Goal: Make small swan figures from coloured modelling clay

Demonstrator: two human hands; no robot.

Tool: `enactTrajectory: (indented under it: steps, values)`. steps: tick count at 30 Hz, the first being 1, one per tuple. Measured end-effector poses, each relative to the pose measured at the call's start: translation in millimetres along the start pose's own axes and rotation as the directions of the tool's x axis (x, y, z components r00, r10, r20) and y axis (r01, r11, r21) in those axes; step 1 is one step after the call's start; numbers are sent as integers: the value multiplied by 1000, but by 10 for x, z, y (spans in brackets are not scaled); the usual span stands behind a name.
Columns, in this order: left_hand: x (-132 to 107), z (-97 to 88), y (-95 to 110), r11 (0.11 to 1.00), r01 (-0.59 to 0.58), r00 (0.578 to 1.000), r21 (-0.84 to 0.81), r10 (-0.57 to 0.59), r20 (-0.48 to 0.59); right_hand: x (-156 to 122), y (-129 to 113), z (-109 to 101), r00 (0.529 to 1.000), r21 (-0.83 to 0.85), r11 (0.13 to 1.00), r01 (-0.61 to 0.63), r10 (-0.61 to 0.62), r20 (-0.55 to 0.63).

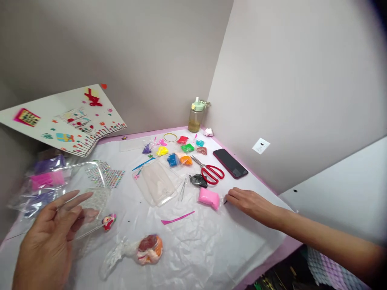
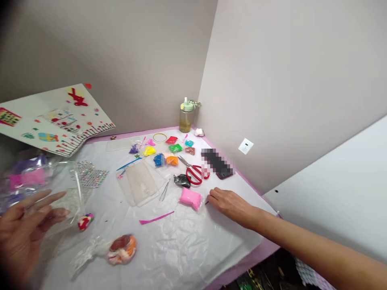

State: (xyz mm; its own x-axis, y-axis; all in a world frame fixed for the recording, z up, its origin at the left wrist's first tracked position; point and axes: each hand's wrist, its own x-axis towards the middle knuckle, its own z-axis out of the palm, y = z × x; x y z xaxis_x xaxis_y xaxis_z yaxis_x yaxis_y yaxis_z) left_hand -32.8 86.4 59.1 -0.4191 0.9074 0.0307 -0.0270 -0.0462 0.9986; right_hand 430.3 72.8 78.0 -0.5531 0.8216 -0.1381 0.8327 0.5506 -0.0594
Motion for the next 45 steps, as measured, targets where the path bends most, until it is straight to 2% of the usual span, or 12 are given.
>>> enactTrajectory:
  steps: [2, 4, 7, 9, 10, 12, 15, 19, 27, 33, 39, 45]
  values:
    - [-14, 15, 32, 999, 5, 1000, -39, -5, -2, 103, 90, -49, 1000, -13, 1000, 1, -1, -13]
    - [-26, 35, 69, 998, 27, 1000, -60, -26, 12, 286, 81, -227, 994, 142, 988, -59, 71, -82]
    - [-46, 63, 127, 996, 43, 999, -74, -42, 4, 770, -177, -580, 986, 527, 845, -87, 149, -75]
    - [-61, 79, 153, 996, 44, 999, -76, -45, -3, 1203, -472, -722, 1000, 666, 746, -15, 19, 2]
    - [-67, 85, 159, 996, 46, 999, -75, -46, -7, 1436, -631, -744, 998, 665, 745, 54, -66, -7]
    - [-70, 95, 157, 996, 50, 999, -75, -51, -5, 1903, -926, -703, 980, 457, 868, 197, -181, -78]
    - [-58, 98, 130, 997, 44, 999, -63, -43, 14, 2513, -1223, -552, 968, 301, 920, 250, -226, -111]
    - [-51, 81, 110, 999, 36, 999, -40, -35, 26, 2999, -1303, -500, 969, 134, 959, 248, -243, -55]
    - [-97, 63, 154, 999, 31, 999, -11, -31, 42, 3147, -1151, -818, 952, 16, 972, 234, -232, 200]
    - [-92, 58, 142, 1000, 21, 999, -7, -21, 28, 3220, -1194, -699, 924, 27, 952, 303, -301, 234]
    - [-91, 68, 131, 999, 53, 998, -4, -53, 36, 3347, -1369, -575, 917, -4, 975, 220, -206, 342]
    - [-54, 45, 91, 998, 61, 997, 29, -62, 47, 3332, -1491, -592, 875, 150, 970, 189, -236, 422]
